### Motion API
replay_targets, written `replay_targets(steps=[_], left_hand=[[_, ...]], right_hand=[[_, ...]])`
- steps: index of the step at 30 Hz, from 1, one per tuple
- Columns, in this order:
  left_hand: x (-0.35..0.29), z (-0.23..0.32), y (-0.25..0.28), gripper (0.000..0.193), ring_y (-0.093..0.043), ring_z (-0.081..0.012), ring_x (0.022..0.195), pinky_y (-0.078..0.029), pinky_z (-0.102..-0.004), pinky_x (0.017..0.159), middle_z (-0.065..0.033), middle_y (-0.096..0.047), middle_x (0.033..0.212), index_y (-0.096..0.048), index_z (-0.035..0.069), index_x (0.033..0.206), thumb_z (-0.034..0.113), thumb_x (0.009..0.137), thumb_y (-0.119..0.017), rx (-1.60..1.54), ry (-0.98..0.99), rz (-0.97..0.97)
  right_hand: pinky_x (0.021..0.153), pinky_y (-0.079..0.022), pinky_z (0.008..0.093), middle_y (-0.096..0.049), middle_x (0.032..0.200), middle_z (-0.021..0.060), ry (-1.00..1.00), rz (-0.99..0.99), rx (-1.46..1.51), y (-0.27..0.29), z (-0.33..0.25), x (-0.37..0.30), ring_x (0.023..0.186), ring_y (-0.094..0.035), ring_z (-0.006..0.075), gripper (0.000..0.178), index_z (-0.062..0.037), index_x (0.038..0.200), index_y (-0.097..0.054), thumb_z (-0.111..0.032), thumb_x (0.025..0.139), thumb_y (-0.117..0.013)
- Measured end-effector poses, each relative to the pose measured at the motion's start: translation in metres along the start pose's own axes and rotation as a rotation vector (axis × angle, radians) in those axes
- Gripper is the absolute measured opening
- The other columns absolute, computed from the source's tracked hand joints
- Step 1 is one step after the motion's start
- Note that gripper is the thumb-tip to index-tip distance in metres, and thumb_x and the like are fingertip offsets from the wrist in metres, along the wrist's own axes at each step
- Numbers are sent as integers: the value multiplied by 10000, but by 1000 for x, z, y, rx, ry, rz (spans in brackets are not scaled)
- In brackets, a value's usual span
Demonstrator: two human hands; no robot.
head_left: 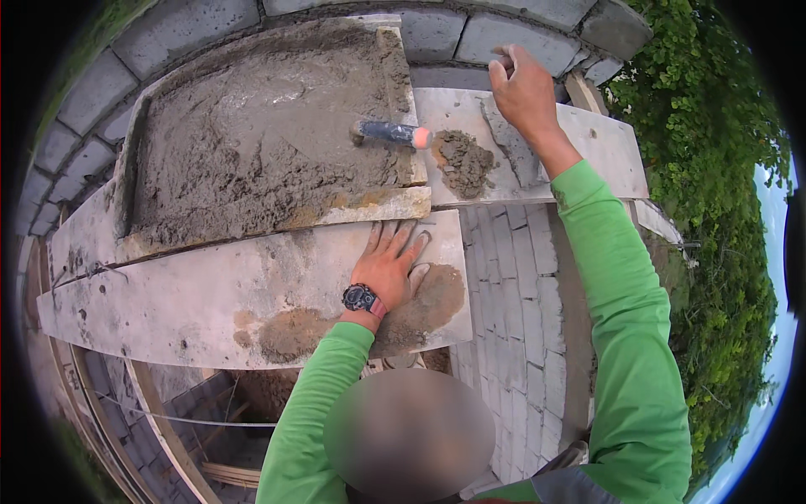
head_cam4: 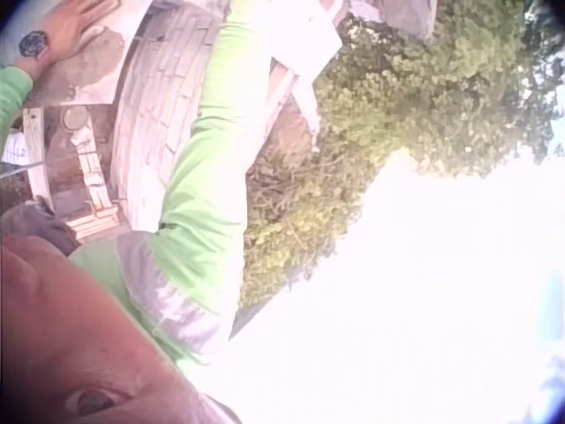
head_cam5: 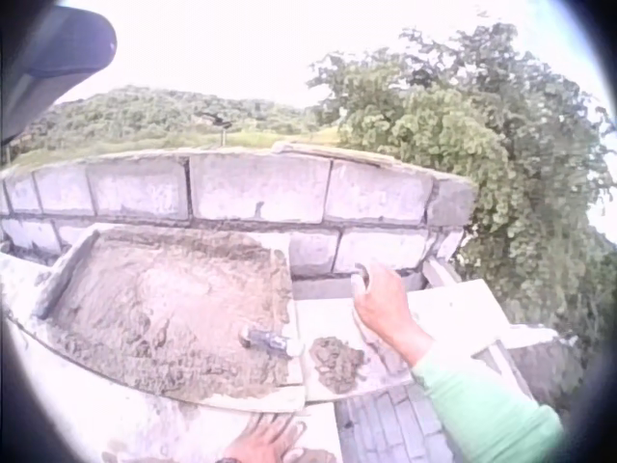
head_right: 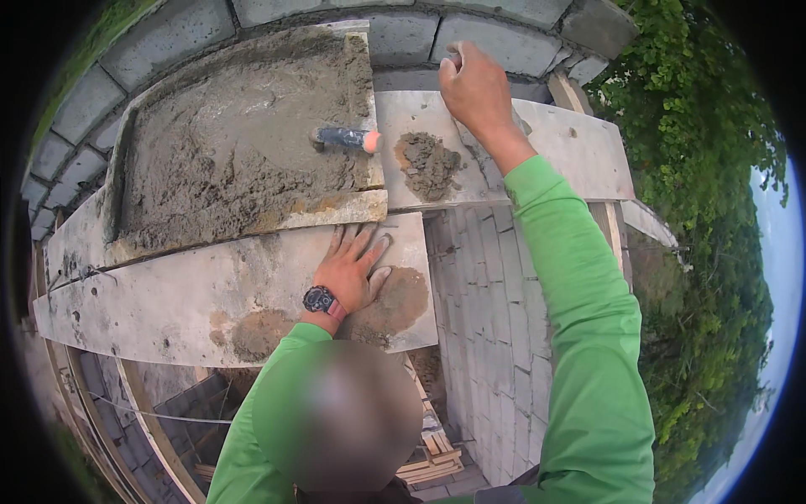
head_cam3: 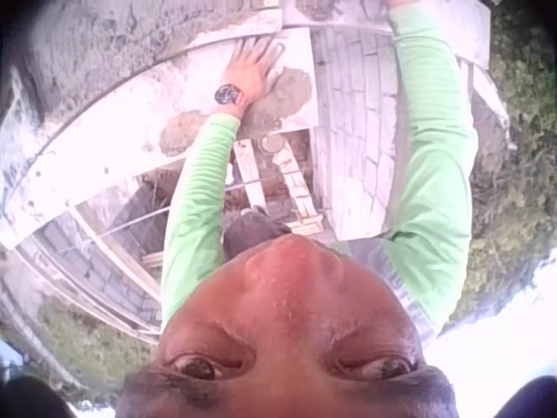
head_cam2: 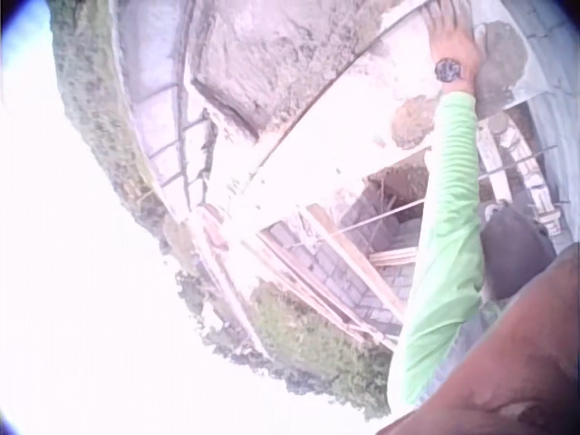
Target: Perform masonry and structural work on a curved wall, including applying mortar and securing wooden forms.
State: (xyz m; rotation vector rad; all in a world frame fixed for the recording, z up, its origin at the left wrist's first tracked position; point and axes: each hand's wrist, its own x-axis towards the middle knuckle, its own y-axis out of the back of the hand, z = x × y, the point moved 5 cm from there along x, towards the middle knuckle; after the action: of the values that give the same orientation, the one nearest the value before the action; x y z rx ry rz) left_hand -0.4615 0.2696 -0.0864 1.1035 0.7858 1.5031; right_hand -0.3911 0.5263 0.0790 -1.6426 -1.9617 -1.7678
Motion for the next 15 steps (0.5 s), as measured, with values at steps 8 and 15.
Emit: replay_targets(steps=[8, 15], left_hand=[[8, -10, -9, 436, -399, -293, 1230, -239, -438, 1072, -87, -464, 1315, -523, 200, 1243, 396, 854, -503, -58, 118, -102], [7, -8, -11, 428, -405, -258, 1230, -249, -413, 1080, -68, -455, 1322, -538, 211, 1216, 404, 836, -503, -185, 133, -36]], right_hand=[[891, -412, 472, -495, 1194, 168, 23, -58, -512, -23, 65, 182, 1096, -477, 372, 364, -69, 1160, -473, -191, 817, -480], [954, -374, 502, -355, 1339, 187, 184, -109, -871, -12, 150, 286, 1217, -375, 386, 590, -125, 1358, -278, -205, 822, -512]])
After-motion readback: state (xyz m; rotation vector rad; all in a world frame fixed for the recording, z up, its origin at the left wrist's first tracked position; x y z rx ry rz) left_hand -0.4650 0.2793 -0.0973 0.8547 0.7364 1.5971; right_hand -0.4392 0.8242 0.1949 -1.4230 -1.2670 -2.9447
